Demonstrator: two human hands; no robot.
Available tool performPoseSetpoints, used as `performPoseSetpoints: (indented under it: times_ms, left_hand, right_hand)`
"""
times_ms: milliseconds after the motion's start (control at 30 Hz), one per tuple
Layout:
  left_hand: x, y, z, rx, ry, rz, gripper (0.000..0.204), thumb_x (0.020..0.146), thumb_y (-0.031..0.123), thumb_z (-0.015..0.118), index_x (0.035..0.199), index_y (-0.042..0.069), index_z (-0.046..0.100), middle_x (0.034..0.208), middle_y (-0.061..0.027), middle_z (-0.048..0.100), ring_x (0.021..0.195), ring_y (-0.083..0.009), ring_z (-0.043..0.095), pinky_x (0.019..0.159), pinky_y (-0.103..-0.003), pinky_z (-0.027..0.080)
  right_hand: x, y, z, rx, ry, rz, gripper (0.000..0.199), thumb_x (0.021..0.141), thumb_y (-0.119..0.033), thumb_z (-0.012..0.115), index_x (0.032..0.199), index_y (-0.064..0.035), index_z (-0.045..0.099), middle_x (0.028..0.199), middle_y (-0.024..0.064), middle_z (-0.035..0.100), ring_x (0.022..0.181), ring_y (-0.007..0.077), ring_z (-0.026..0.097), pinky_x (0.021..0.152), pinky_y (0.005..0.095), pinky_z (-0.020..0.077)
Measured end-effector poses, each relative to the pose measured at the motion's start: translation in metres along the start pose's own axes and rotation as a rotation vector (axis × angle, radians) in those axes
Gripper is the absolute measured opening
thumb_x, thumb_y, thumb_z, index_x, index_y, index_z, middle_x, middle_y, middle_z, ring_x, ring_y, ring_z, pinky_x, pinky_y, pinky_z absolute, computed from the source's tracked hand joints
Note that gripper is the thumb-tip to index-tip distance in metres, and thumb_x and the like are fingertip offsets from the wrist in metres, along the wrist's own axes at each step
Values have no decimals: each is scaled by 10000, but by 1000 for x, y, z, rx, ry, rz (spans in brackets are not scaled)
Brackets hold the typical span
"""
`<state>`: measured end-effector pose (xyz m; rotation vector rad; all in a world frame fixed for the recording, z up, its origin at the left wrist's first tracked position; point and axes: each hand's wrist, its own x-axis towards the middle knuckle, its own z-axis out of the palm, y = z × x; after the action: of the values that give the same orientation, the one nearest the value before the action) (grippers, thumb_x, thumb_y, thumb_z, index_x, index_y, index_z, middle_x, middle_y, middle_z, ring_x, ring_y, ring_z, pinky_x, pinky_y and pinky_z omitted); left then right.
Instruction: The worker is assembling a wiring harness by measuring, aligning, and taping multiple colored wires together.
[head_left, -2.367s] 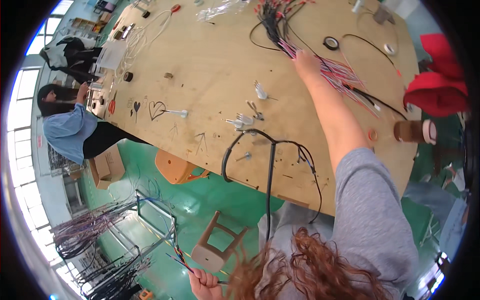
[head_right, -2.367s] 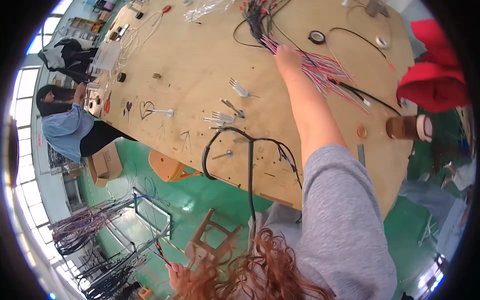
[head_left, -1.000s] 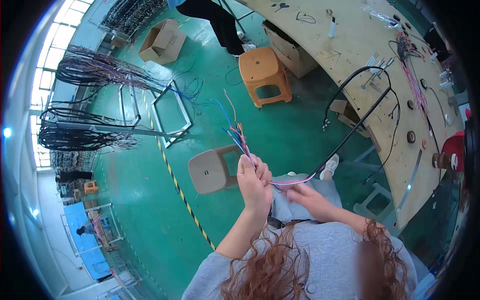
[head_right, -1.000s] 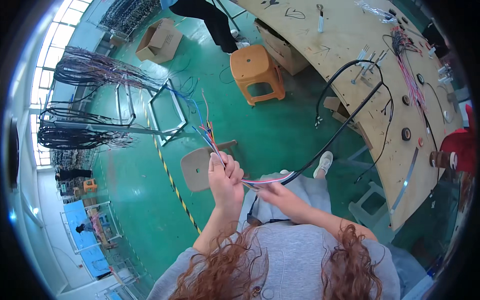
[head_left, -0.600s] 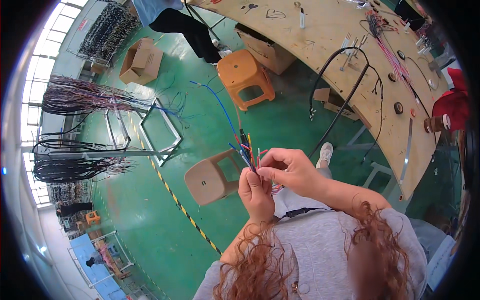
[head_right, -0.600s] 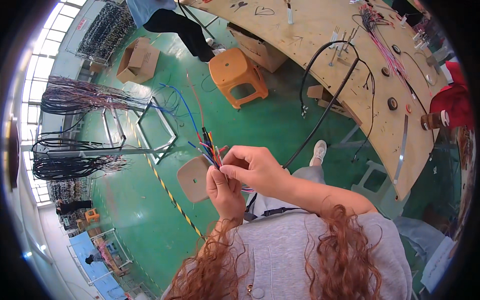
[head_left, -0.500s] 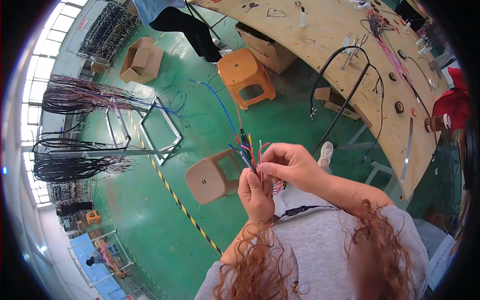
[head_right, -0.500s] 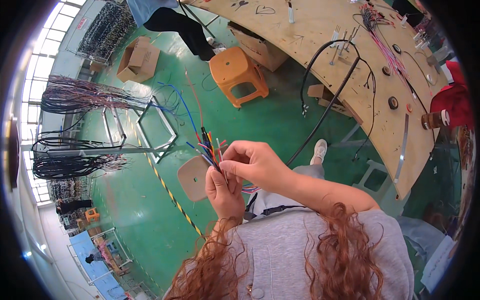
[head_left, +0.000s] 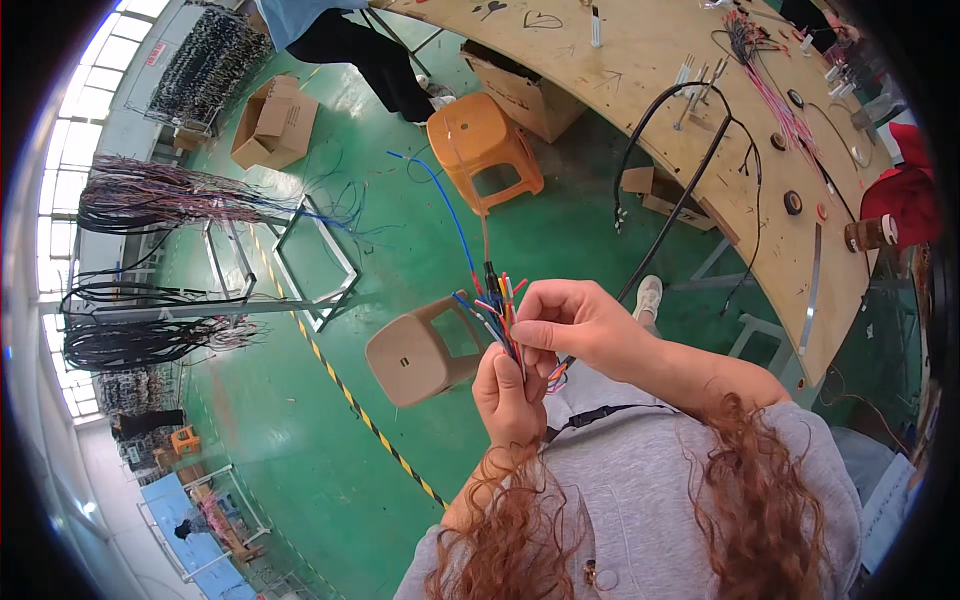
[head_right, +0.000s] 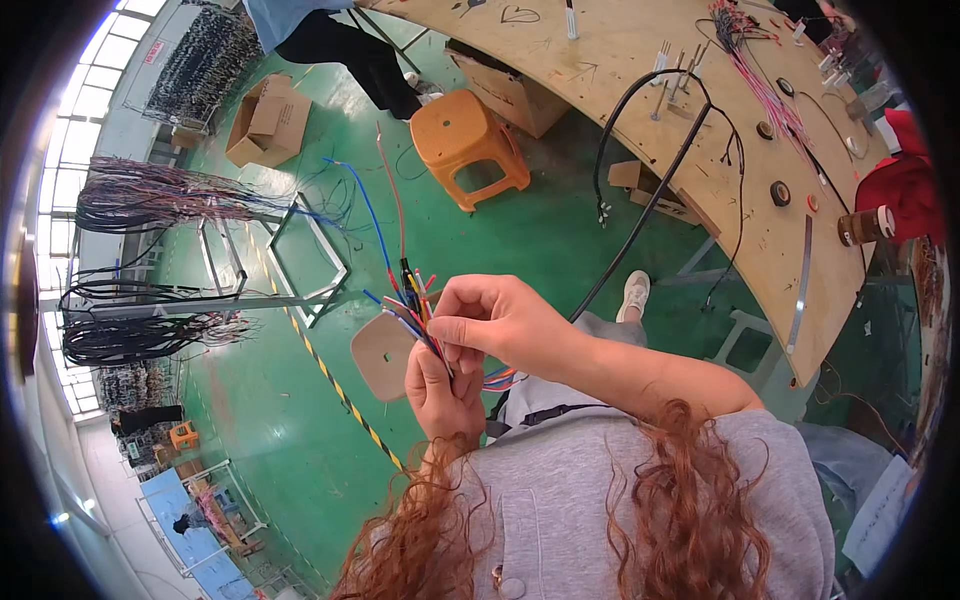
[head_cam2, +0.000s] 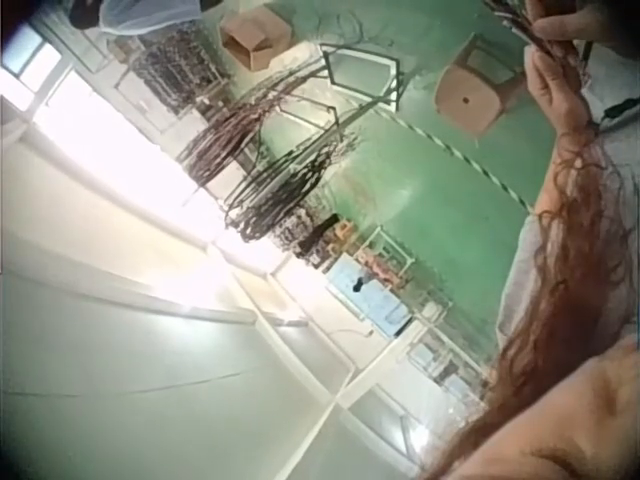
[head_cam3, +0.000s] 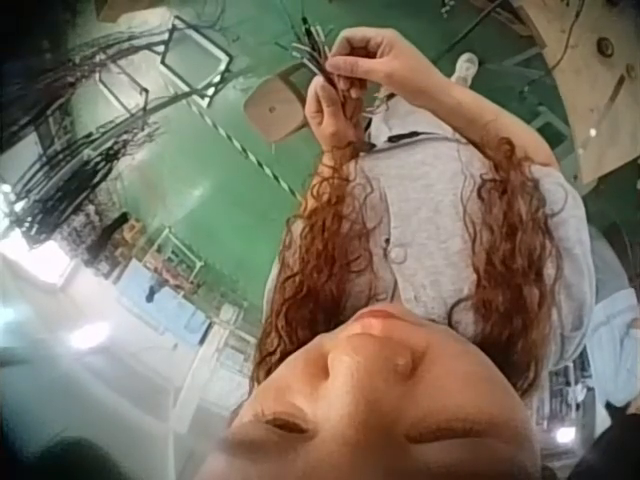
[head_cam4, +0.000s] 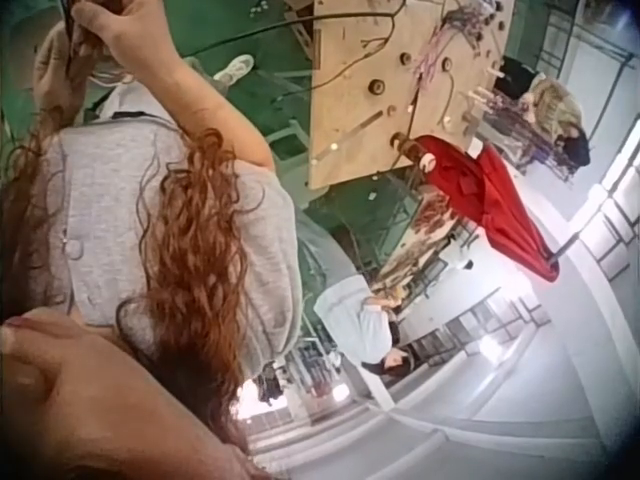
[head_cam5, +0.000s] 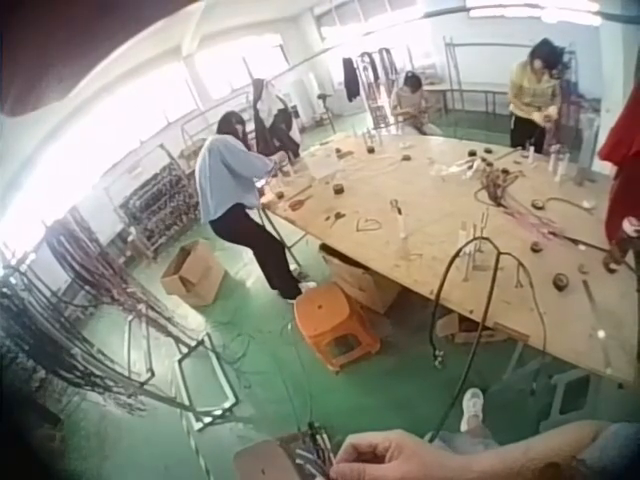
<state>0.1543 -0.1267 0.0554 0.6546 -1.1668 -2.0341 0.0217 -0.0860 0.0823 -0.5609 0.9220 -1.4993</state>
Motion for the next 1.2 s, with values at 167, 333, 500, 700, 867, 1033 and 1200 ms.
performPoseSetpoints:
  times_ms: [167, 333, 500, 700, 867, 1033, 1200]
  left_hand:
    - [-6, 1, 2, -7, -14, -1, 293, 944, 299, 384, 904, 19, 463, 657, 6, 424, 430, -10, 259, 354, -169, 182]
    - [-12, 1, 0, 24, -11, -21, 286, 945, 287, 387, 873, 25, 476, 613, 27, 407, 429, -7, 253, 365, -174, 175]
    - [-19, 3, 2, 46, 37, -116, 269, 950, 258, 383, 854, 31, 491, 566, 61, 361, 448, 0, 250, 396, -165, 193]
    - [-24, 5, 4, 59, 38, -98, 243, 951, 225, 379, 829, 41, 480, 571, 69, 326, 465, -5, 240, 407, -167, 199]
    - [-29, 4, 10, 85, 56, -98, 249, 952, 234, 375, 825, 45, 477, 589, 59, 341, 483, -13, 257, 420, -173, 198]
    - [-29, 11, 17, 197, 49, -144, 267, 953, 255, 364, 852, 40, 485, 609, 48, 371, 486, -25, 259, 425, -188, 194]
    - [-15, 9, 6, 652, -24, 103, 288, 952, 274, 359, 784, 66, 467, 587, 53, 353, 472, -40, 237, 417, -204, 183]
  right_hand:
    - [-6, 3, 0, 26, -21, -5, 134, 859, -129, 561, 790, -16, 532, 671, 15, 553, 602, 74, 531, 530, 218, 436]
    - [-11, 7, 4, 15, -7, -38, 131, 863, -126, 552, 799, -13, 535, 670, 13, 550, 595, 65, 526, 508, 206, 424]
    - [-16, 3, 1, -116, -75, 40, 111, 879, -111, 527, 900, -4, 540, 689, 5, 527, 555, 65, 506, 502, 187, 413]
    - [-22, 2, 7, -217, -67, 37, 168, 904, -135, 483, 981, 8, 529, 688, 4, 513, 533, 54, 480, 479, 191, 395]
    - [-28, 6, 10, -139, 25, 8, 172, 892, -155, 509, 835, 8, 516, 662, 1, 516, 523, 48, 450, 465, 211, 376]
    - [-28, 1, 5, -236, 17, 2, 170, 887, -144, 510, 816, 10, 518, 643, 7, 516, 524, 54, 455, 462, 216, 373]
    - [-9, -7, 6, -515, -59, -70, 193, 865, -163, 530, 796, 17, 528, 645, 47, 551, 555, 87, 495, 509, 262, 417]
